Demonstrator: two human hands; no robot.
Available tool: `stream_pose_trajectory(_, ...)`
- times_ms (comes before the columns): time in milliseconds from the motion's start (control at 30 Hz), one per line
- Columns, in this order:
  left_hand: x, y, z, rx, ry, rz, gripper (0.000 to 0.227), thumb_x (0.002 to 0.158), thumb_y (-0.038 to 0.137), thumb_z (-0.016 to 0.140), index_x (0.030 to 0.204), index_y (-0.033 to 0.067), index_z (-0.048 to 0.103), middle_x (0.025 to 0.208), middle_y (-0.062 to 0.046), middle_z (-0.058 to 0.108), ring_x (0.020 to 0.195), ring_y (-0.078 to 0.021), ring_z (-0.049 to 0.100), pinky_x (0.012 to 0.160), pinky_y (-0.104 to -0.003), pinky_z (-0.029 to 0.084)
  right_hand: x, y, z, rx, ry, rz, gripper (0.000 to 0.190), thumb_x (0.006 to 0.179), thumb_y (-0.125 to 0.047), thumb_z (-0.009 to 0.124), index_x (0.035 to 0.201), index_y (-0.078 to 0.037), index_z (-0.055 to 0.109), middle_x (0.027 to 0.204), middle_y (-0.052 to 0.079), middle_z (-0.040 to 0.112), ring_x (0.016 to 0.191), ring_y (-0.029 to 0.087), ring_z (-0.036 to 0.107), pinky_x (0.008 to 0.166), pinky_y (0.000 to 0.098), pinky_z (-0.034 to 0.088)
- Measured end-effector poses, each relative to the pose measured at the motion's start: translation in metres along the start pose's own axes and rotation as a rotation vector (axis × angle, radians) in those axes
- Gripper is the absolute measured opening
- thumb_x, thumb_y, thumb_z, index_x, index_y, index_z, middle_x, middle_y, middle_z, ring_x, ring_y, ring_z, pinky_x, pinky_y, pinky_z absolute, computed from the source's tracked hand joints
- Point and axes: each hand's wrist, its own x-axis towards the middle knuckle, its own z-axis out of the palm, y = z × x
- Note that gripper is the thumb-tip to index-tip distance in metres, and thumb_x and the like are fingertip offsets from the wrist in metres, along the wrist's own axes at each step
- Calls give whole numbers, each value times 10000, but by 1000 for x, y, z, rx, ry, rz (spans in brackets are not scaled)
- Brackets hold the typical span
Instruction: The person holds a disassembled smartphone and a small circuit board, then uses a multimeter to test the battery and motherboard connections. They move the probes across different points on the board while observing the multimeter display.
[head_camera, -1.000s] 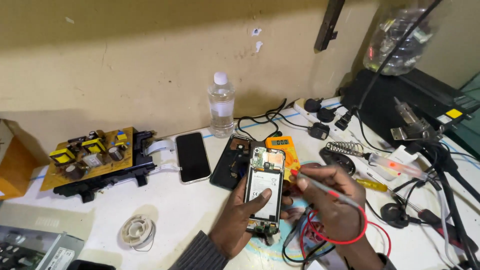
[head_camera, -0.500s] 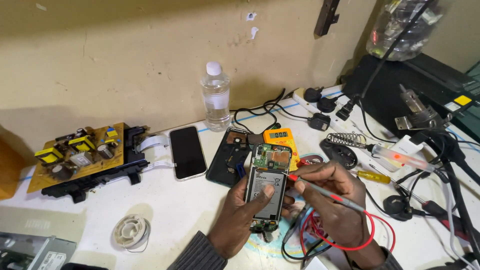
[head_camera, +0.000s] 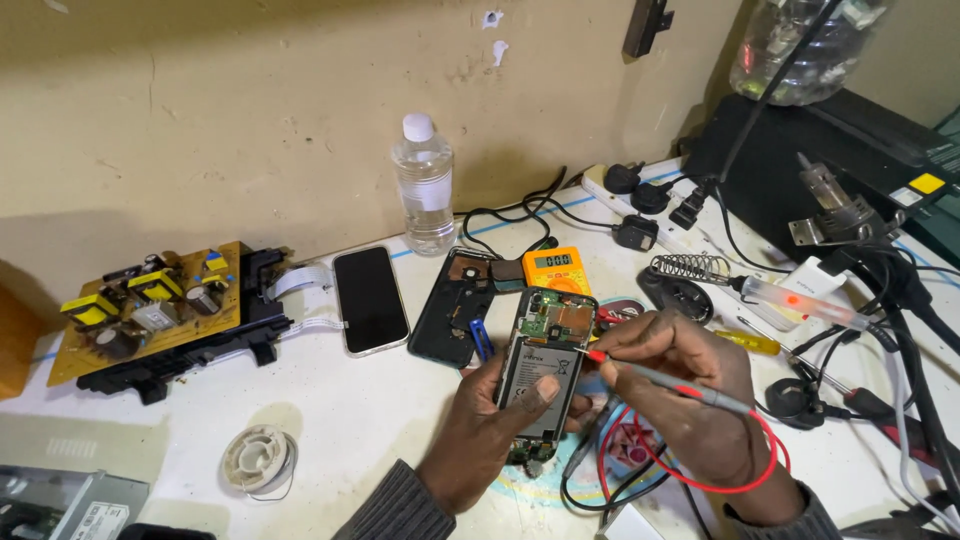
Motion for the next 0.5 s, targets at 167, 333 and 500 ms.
stream_pose_trajectory(167, 0, 1, -1, 76, 29, -23, 566, 823, 414, 669, 1302, 112, 673, 1229, -98, 792, 1107, -215, 744, 1002, -383, 627, -8, 8, 8, -277, -29, -216, 126, 856, -34, 729, 866, -55, 605, 985, 143, 757, 870, 214, 754, 734, 287, 582)
stream_pose_trajectory(333, -2, 5, 1, 69, 61, -73, 625, 795, 448, 667, 1325, 119, 640, 1293, -103, 776, 1180, -222, 735, 1061, -398, 600, -11, 7, 11, -546, -147, -482, 178, 866, -8, 740, 946, -42, 584, 1109, 202, 728, 919, 273, 773, 796, 341, 627)
stream_pose_trajectory(500, -1, -1, 1, -16, 25, 101, 565, 859, 379, 667, 1347, 95, 642, 1289, -98, 749, 1207, -229, 694, 1074, -400, 561, -16, 26, 8, -786, -212, -772, 239, 924, -31, 695, 1126, 69, 615, 1202, 323, 667, 1057, 442, 723, 826, 524, 658)
